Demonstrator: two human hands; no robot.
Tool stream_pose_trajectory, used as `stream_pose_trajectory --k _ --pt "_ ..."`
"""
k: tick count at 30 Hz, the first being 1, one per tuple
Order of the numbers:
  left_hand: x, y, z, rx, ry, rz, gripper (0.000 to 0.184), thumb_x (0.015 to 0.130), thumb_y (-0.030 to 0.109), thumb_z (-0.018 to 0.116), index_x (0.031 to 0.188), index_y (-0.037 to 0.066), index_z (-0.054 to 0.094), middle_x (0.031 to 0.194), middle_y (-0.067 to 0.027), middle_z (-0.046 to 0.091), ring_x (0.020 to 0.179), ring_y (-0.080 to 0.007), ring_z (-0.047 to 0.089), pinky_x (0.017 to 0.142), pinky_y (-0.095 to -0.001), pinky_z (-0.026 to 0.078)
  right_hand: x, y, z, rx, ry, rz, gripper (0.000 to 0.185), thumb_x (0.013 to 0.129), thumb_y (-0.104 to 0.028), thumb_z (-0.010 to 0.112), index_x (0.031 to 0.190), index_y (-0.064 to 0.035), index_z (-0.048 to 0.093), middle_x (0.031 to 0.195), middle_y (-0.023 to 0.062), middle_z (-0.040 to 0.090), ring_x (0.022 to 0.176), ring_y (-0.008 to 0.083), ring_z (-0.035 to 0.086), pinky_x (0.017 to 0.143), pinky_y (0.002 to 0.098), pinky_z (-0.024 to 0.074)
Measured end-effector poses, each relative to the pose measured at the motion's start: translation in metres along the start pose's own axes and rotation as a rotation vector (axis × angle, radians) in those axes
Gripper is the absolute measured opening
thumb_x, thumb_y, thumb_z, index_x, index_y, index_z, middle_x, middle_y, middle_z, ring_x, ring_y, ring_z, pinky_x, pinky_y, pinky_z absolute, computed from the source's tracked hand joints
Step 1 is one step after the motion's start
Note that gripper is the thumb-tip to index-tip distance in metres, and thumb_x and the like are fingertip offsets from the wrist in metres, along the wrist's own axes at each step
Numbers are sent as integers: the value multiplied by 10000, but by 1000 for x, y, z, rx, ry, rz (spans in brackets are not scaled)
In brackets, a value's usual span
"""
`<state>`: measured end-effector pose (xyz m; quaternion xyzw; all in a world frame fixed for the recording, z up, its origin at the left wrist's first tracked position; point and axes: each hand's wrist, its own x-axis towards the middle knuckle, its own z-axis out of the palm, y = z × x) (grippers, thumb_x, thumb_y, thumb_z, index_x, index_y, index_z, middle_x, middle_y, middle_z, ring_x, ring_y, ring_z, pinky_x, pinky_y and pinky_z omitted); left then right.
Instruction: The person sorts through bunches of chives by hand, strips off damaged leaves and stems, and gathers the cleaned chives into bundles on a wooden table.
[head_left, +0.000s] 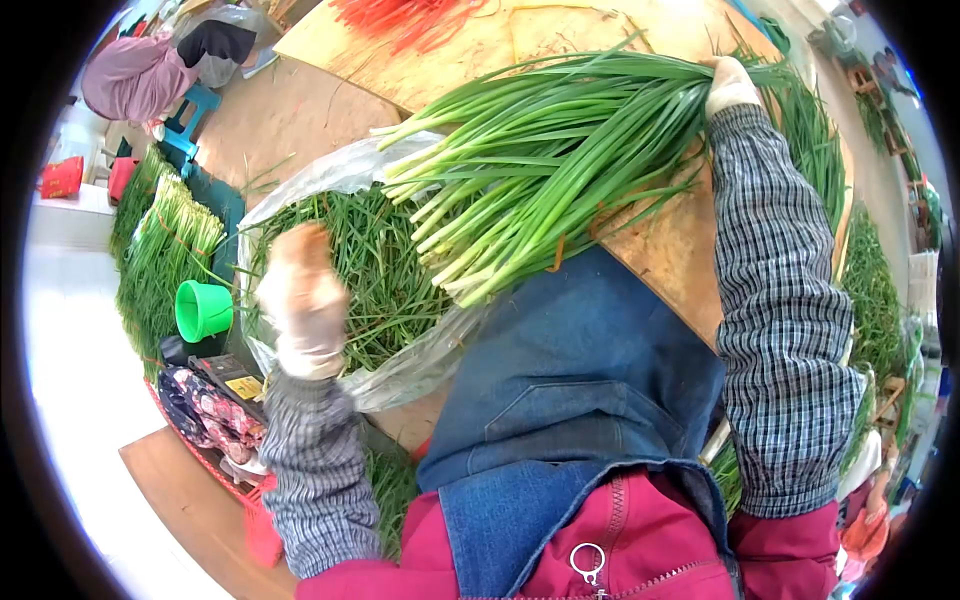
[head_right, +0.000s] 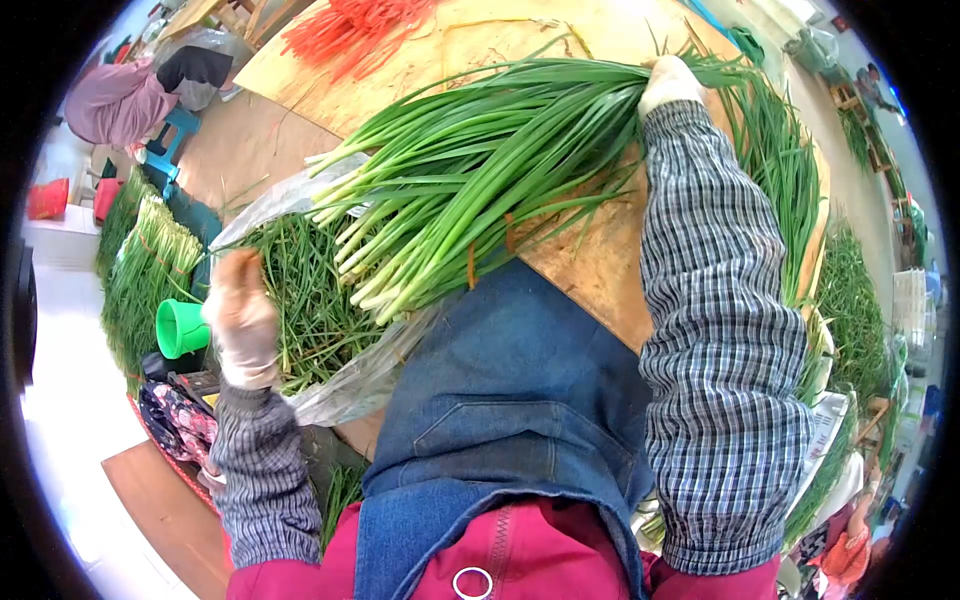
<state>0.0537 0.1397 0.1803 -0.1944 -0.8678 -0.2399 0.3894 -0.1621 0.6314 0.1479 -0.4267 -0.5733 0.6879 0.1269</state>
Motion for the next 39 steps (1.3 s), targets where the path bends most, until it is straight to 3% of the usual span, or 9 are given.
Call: stream_pose_trajectory --k 3,9,14,18,21,27,32,38,39 --pt "-33 -31 -52 770 -482 -159 167 751 43 578 918 49 583 843 -122 569 734 -274 535 638 -368 439 11 17 -8 -1473 3 -694 343 734 -139 614 1076 -115 593 1073 113 597 1008 252 568 853 317 453" --pt "-23 114 -6 -392 -442 161 403 652 74 698 1019 -9 553 762 -106 574 666 -250 569 559 -344 468 33 24 -4 -1478 -45 -621 329 777 -169 588 1099 -103 583 1137 93 567 1054 224 541 868 298 444" --pt "-20 104 63 78 -330 197 529 628 166 722 1075 -9 502 926 -137 497 828 -287 495 729 -386 413 -61 3 3 -1793 23 -654 367 746 -154 597 1110 -116 573 1153 105 556 1064 231 537 879 308 443" --pt "-16 59 86 -294 -196 124 329 669 7 682 982 13 581 825 -92 567 733 -210 551 648 -308 459 6 25 -4 -995 -224 -438 410 818 -134 510 1225 -107 467 1269 88 471 1141 214 468 949 292 372" --pt "-2 53 76 -630 -231 -120 148 723 -59 628 867 -24 627 827 -101 595 747 -181 562 656 -264 453 -100 7 7 127 -180 -18 489 825 -198 527 1221 59 402 1270 178 446 1084 245 491 941 318 369" --pt "17 62 50 -957 -284 -747 40 805 8 585 832 -3 613 751 -8 564 664 -72 503 595 -195 409 -157 1 11 111 -28 -119 448 784 -156 593 1145 80 471 1089 181 570 916 234 579 838 310 443" --pt "27 57 32 -1399 -89 -945 99 789 18 576 870 -33 599 785 -77 600 717 -155 561 679 -264 449 -57 20 6 -838 19 -554 299 819 -120 558 1116 -155 576 1081 93 594 948 223 581 852 300 451" --pt "20 44 5 -1750 -359 -962 203 794 133 573 828 -68 565 739 -158 576 418 -129 469 397 -256 405 -40 21 6 -1218 37 -674 373 727 -117 646 1089 -188 592 1060 84 604 979 223 579 854 315 463" --pt "16 43 0 -1614 -335 -996 231 783 155 570 791 -75 554 697 -157 554 316 -91 357 287 -231 286 -34 22 5 -1281 30 -706 386 707 -119 664 1081 -191 596 1053 82 607 979 224 579 850 317 466"
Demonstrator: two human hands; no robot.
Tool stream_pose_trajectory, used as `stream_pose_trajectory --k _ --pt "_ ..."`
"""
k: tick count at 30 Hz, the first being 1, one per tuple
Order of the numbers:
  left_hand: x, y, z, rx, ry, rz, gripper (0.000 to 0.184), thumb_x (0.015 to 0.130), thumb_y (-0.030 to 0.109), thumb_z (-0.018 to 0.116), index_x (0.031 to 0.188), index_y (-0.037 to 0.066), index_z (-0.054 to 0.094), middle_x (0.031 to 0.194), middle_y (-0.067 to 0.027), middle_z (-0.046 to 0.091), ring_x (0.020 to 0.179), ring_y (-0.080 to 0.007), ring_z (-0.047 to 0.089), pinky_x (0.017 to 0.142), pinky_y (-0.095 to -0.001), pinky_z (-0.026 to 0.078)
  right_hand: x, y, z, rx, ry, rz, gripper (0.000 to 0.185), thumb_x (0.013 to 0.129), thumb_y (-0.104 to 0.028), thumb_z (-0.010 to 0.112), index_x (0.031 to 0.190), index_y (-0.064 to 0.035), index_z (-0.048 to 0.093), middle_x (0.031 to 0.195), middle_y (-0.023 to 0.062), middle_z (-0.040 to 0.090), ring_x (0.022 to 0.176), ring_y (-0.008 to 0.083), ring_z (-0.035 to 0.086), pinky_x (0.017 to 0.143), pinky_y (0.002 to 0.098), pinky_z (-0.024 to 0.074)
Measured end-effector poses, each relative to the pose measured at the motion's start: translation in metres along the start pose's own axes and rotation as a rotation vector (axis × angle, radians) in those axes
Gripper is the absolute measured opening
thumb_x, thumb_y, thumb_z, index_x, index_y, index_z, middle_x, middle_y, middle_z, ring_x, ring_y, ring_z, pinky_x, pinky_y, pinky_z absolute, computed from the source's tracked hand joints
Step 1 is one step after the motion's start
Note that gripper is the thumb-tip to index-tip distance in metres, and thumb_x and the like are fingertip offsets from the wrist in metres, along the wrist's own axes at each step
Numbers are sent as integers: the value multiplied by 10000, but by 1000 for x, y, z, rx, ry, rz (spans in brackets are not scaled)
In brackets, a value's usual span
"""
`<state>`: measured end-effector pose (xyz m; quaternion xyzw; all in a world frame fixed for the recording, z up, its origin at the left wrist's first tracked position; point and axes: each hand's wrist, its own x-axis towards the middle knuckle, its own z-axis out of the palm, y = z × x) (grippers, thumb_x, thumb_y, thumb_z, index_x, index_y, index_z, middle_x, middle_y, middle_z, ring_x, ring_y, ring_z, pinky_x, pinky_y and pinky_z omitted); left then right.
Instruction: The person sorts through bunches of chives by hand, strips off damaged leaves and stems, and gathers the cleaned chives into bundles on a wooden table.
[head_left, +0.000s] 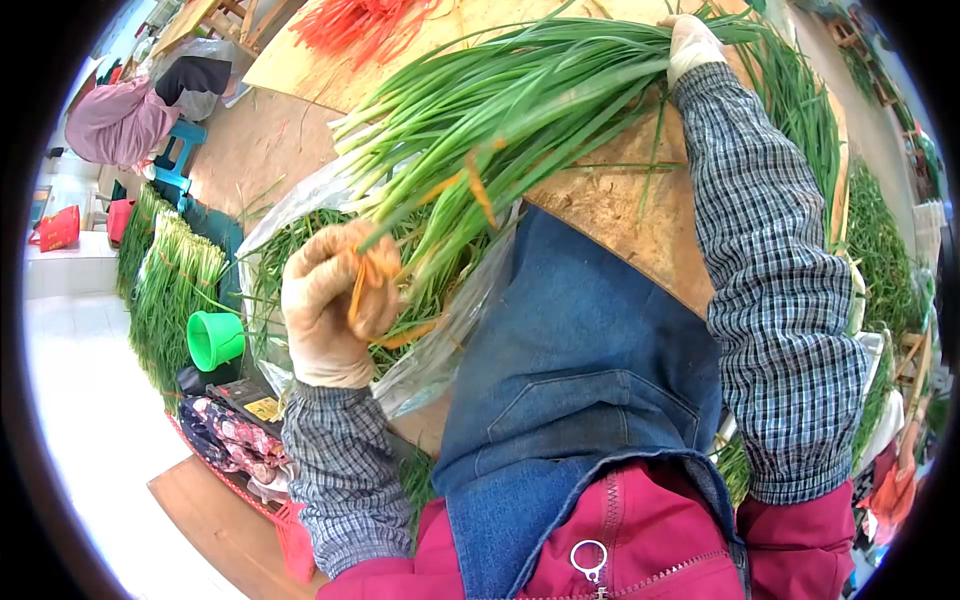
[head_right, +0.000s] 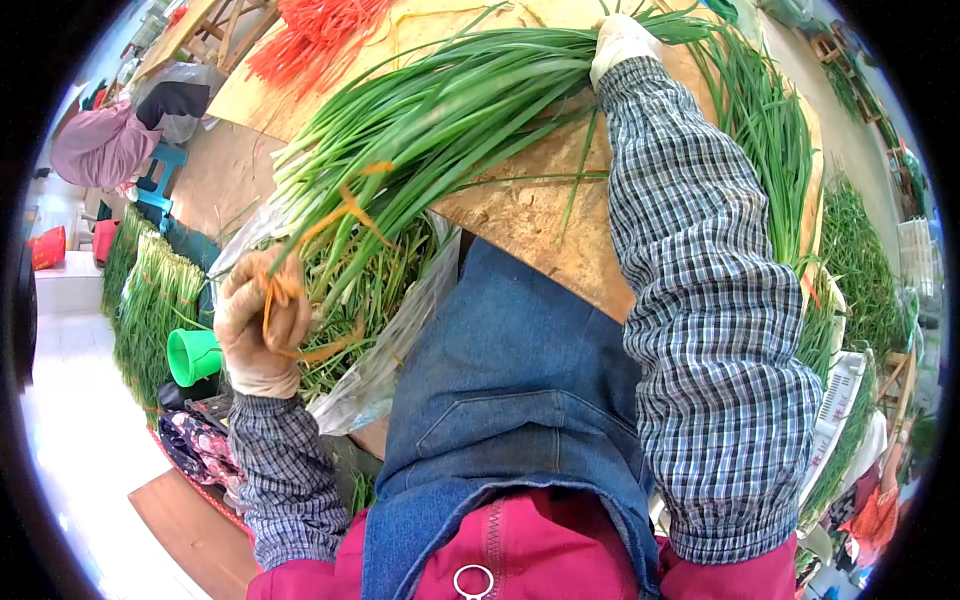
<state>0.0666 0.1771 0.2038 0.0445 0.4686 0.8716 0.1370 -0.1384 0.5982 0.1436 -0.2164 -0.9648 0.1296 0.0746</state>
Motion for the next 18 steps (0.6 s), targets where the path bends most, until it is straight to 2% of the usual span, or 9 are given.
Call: stream_pose_trajectory --k 2,7,9,10,13,14,15,17,18 --pt "-12 11 -13 93 -23 -10 205 750 116 558 768 -88 545 661 -150 526 317 -76 340 278 -202 231 4 3 3 -55 1 -35 395 689 -121 679 1069 -193 602 1045 77 610 977 228 581 845 320 470" --pt "-69 53 -78 290 64 89 206 723 110 575 772 -88 545 639 -158 518 320 -59 324 284 -187 222 6 10 7 297 115 -53 259 745 -195 623 937 -22 610 908 98 629 774 192 580 725 311 478" --pt "-94 65 -103 321 247 95 191 716 98 583 760 -85 554 647 -171 531 318 -53 313 279 -189 210 -7 2 -4 311 128 -44 271 768 -216 596 897 21 619 872 100 634 731 171 578 711 298 474" --pt "-104 71 -125 392 264 39 188 727 102 585 787 -76 568 690 -177 554 343 -82 384 309 -207 299 -19 -9 -10 361 142 35 263 779 -210 583 908 16 620 873 100 633 737 169 578 723 295 471" --pt "-115 53 -204 1427 531 -450 202 726 130 605 839 -37 587 753 -178 578 477 -184 530 448 -274 444 -16 -8 -7 453 148 60 261 798 -201 561 940 12 615 884 110 633 763 172 580 763 290 457" --pt "-118 40 -209 2223 304 -383 232 715 148 611 903 13 594 884 -164 594 744 -270 593 674 -341 480 -18 -10 -10 331 134 21 245 797 -187 565 970 -19 610 921 106 626 806 183 579 785 296 455" --pt "-103 28 -164 2321 290 -55 224 703 133 621 906 41 599 976 -153 585 892 -304 560 758 -385 451 -20 -11 -14 211 126 -19 241 796 -174 570 999 -51 604 957 102 619 849 194 577 807 301 453" --pt "-73 9 -87 1751 196 361 250 703 9 618 948 52 596 988 -133 583 904 -285 557 808 -363 439 -48 -30 -39 -322 77 -126 321 780 -124 598 1097 -176 586 1093 76 591 1000 234 568 867 327 455" --pt "-63 0 -56 1578 140 372 254 718 -20 614 961 49 600 956 -133 592 878 -270 570 793 -334 451 -29 -14 -25 -179 93 -101 289 816 -149 555 1103 -156 582 1104 94 585 1003 239 563 883 312 436"
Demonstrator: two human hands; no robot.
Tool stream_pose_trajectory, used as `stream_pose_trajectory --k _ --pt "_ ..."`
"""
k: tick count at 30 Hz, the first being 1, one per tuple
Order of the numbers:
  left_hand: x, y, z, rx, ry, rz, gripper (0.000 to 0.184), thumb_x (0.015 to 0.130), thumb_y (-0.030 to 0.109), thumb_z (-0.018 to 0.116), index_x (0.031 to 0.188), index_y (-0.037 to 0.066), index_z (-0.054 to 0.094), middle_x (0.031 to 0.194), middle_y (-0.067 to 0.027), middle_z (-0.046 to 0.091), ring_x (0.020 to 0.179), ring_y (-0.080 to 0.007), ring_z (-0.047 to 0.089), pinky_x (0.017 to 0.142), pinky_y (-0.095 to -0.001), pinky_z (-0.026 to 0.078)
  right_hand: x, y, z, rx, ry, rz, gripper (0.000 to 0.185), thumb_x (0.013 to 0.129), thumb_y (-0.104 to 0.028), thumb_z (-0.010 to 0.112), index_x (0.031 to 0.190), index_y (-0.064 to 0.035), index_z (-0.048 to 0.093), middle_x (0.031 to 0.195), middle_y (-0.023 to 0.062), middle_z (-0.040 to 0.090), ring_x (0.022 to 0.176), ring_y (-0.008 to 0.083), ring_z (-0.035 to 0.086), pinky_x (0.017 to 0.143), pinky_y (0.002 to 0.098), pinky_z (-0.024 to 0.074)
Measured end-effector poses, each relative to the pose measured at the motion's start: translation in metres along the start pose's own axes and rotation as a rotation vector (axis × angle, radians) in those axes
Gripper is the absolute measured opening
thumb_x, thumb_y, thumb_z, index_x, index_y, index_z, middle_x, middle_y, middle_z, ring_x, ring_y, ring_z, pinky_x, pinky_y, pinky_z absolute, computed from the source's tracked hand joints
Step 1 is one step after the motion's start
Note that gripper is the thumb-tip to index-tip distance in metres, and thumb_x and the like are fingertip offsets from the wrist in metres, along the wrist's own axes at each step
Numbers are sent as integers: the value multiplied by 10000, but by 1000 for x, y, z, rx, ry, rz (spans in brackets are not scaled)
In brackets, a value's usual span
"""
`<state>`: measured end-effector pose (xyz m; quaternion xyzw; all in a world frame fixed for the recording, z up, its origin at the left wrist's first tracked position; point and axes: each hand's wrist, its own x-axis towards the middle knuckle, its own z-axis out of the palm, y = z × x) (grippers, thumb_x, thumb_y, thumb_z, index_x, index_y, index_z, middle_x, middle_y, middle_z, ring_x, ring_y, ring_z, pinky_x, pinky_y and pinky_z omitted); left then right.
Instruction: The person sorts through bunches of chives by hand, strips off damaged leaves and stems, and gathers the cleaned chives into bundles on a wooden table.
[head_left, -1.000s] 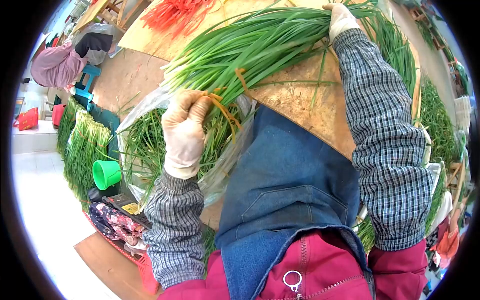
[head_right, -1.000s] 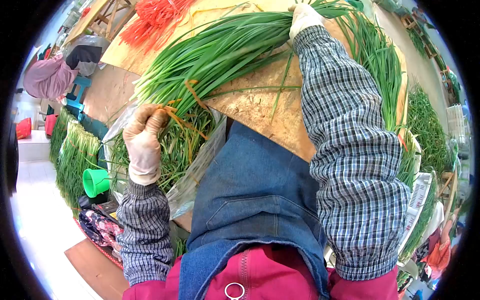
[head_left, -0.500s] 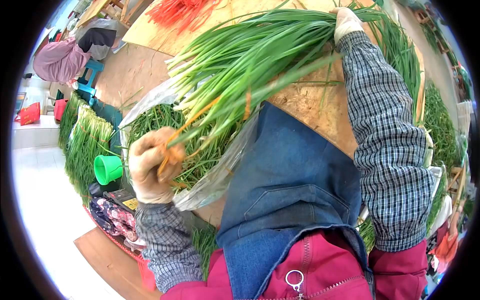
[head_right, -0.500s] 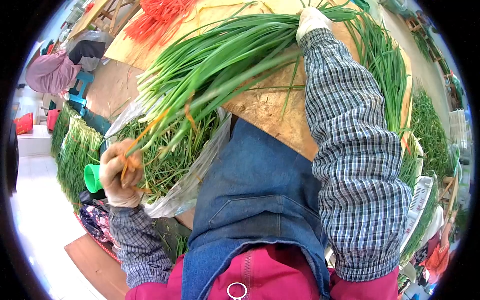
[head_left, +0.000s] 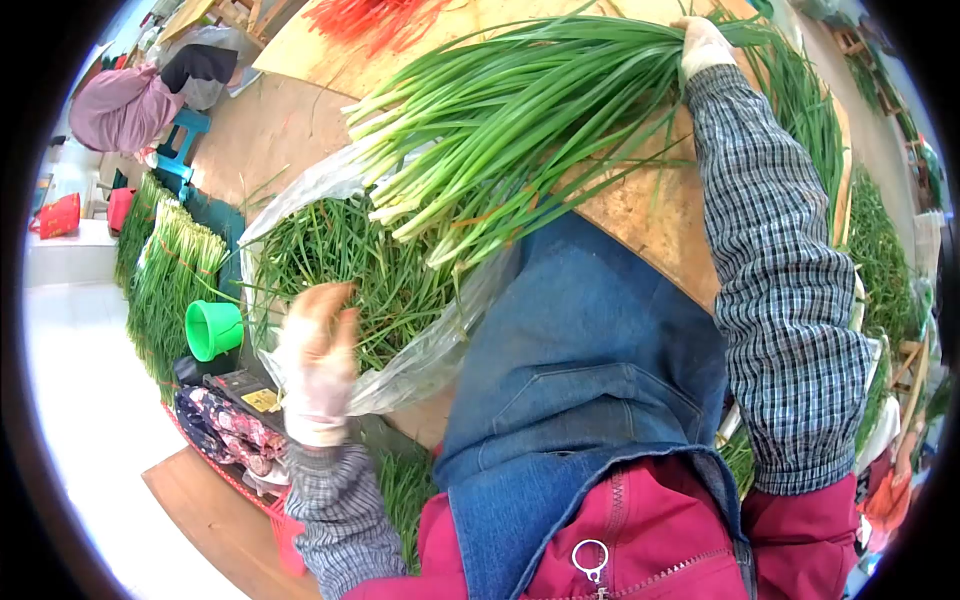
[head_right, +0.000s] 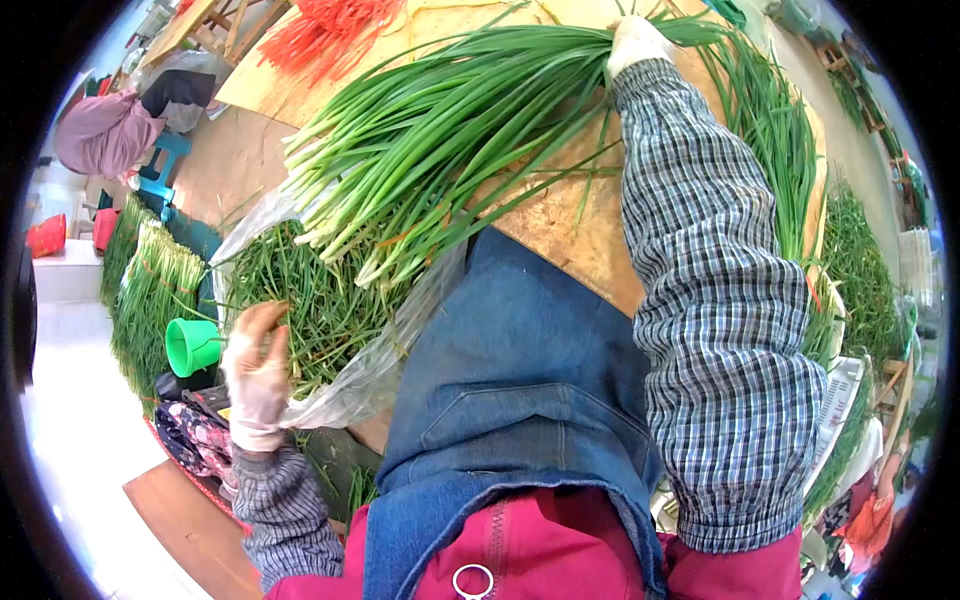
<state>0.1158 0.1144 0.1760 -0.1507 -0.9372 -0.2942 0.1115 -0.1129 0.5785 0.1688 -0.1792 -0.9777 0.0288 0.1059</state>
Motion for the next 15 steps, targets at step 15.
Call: stream_pose_trajectory --k 15 --pt "95 81 68 499 -247 504 40 671 93 551 698 63 553 584 -103 553 526 -238 580 484 -334 462 14 11 38 342 182 163 159 738 -195 583 794 -74 671 821 153 646 768 248 637 686 341 499"
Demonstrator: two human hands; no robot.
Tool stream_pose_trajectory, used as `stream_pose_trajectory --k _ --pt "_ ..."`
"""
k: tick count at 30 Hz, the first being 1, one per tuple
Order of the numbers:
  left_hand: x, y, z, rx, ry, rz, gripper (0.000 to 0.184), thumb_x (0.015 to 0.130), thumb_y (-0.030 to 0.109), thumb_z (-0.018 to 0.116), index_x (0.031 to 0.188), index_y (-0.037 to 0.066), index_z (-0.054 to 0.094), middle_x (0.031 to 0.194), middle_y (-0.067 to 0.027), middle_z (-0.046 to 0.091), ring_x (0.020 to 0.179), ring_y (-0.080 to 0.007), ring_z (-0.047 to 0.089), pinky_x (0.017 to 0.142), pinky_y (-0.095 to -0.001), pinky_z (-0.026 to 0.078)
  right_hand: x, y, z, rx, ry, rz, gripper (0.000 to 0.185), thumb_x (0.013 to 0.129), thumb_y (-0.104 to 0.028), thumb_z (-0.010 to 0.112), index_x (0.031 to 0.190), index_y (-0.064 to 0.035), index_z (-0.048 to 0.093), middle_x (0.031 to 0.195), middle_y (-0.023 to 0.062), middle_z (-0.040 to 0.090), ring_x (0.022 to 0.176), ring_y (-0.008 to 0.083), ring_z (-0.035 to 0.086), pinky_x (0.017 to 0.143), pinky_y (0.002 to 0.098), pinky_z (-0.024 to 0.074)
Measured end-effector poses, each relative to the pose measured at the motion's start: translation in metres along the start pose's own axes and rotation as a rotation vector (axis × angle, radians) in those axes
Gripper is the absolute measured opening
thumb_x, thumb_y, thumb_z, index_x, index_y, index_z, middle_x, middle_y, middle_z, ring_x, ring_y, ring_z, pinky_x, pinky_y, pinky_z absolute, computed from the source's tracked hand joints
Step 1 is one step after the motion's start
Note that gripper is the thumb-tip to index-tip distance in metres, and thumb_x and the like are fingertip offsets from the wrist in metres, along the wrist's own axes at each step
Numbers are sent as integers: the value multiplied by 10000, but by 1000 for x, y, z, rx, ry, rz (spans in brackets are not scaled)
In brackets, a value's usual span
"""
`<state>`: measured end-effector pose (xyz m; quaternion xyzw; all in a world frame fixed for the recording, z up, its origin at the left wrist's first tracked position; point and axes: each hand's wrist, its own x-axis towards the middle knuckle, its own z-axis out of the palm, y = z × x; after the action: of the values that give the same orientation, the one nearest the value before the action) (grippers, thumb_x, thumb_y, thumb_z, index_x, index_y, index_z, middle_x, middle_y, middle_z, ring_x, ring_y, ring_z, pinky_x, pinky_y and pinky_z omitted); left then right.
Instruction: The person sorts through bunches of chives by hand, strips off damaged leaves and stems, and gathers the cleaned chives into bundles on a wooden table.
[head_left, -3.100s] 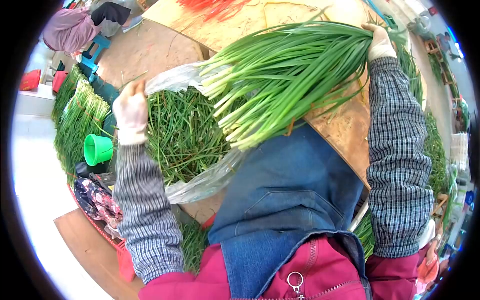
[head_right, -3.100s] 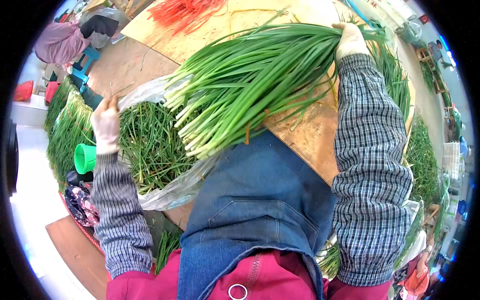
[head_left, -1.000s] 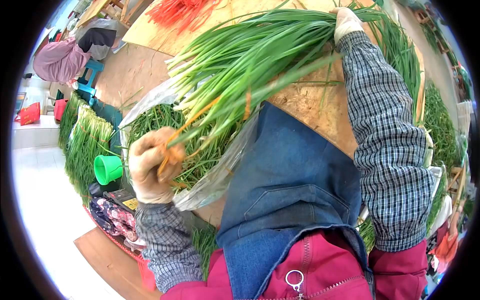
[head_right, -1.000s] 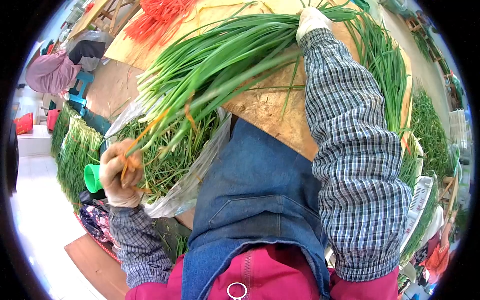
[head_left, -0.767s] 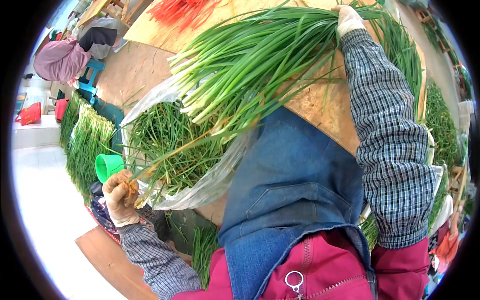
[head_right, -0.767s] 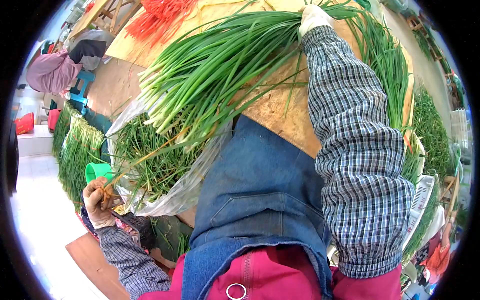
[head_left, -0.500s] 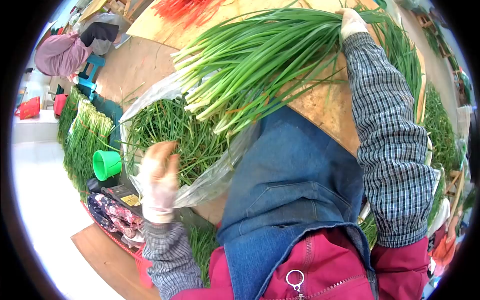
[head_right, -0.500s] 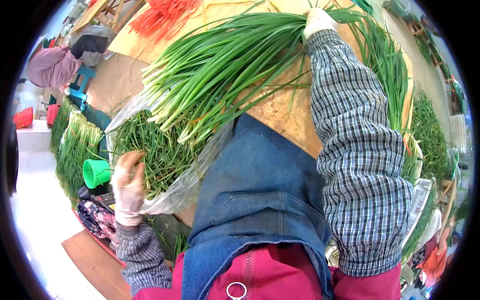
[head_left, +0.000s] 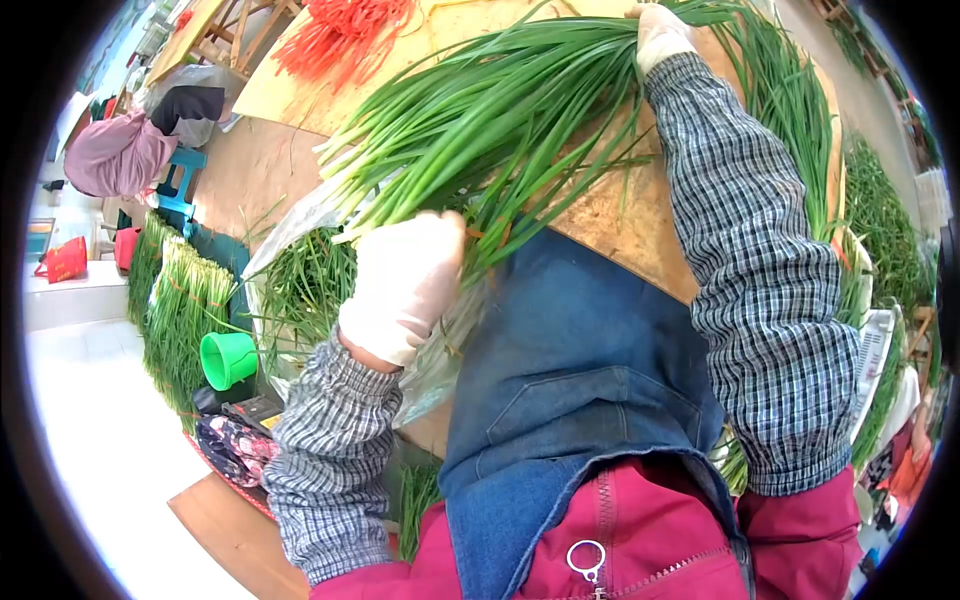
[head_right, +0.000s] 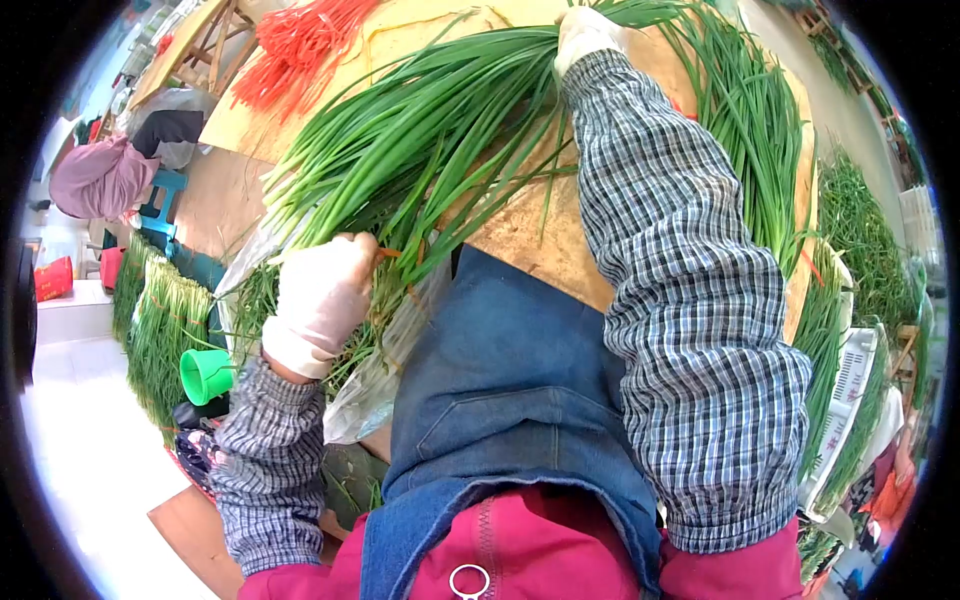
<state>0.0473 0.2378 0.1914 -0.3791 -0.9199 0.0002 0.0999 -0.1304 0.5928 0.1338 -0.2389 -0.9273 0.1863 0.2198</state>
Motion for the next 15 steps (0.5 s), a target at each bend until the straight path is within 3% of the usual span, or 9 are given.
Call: stream_pose_trajectory --k 2,4,5,6,8,9,10,13,15 --pt "14 -1 -8 88 -24 83 23 648 80 548 661 64 558 557 -111 541 517 -253 576 488 -336 466 -7 -3 -6 -191 -26 -111 154 754 -183 566 787 -72 667 828 157 644 804 273 628 708 343 494" --pt "23 0 -16 -2 -201 107 54 680 96 547 708 52 561 587 -136 553 573 -294 581 517 -376 463 2 5 10 -189 -9 -63 181 749 -210 572 780 -57 663 840 152 646 840 276 617 729 337 486" --pt "27 -1 -19 -48 -292 119 69 696 104 547 731 46 562 602 -149 560 600 -314 584 532 -395 461 12 8 21 367 -56 328 192 743 -223 577 769 -53 660 844 154 644 844 278 615 716 333 486" --pt "25 -5 -23 -76 -336 125 86 717 128 544 721 46 571 602 -158 567 610 -327 587 555 -410 465 5 1 15 555 -51 439 215 739 -239 578 775 -41 655 852 161 641 857 280 609 716 333 483" --pt "25 -11 -33 -57 -423 63 88 746 132 538 729 54 576 601 -158 564 593 -329 581 560 -409 468 -6 -7 3 324 -22 297 206 736 -224 579 792 -42 656 841 160 640 835 281 617 709 341 487" --pt "26 -12 -42 -97 -459 22 92 770 136 529 749 60 575 608 -150 570 597 -326 583 555 -412 465 -11 -8 1 -137 43 -15 155 732 -184 585 797 -66 663 821 145 644 802 271 629 676 343 499" --pt "29 -11 -43 -51 -416 52 94 771 140 532 750 59 575 611 -148 574 596 -324 584 556 -411 466 -25 -20 -18 -357 -2 -102 102 726 -140 594 783 -96 666 795 120 648 776 255 638 640 337 509" --pt "43 -4 -43 58 -236 108 87 768 138 558 727 62 570 623 -144 579 576 -315 582 523 -390 463 -24 -22 -14 -436 0 -144 77 719 -124 607 770 -118 664 783 99 650 776 241 639 632 321 510" --pt "65 6 -46 -103 -3 181 89 758 121 562 708 48 556 606 -134 581 540 -307 577 492 -363 459 -27 -23 -18 -386 -8 -111 79 725 -120 600 772 -121 663 786 97 650 776 239 639 633 320 509"
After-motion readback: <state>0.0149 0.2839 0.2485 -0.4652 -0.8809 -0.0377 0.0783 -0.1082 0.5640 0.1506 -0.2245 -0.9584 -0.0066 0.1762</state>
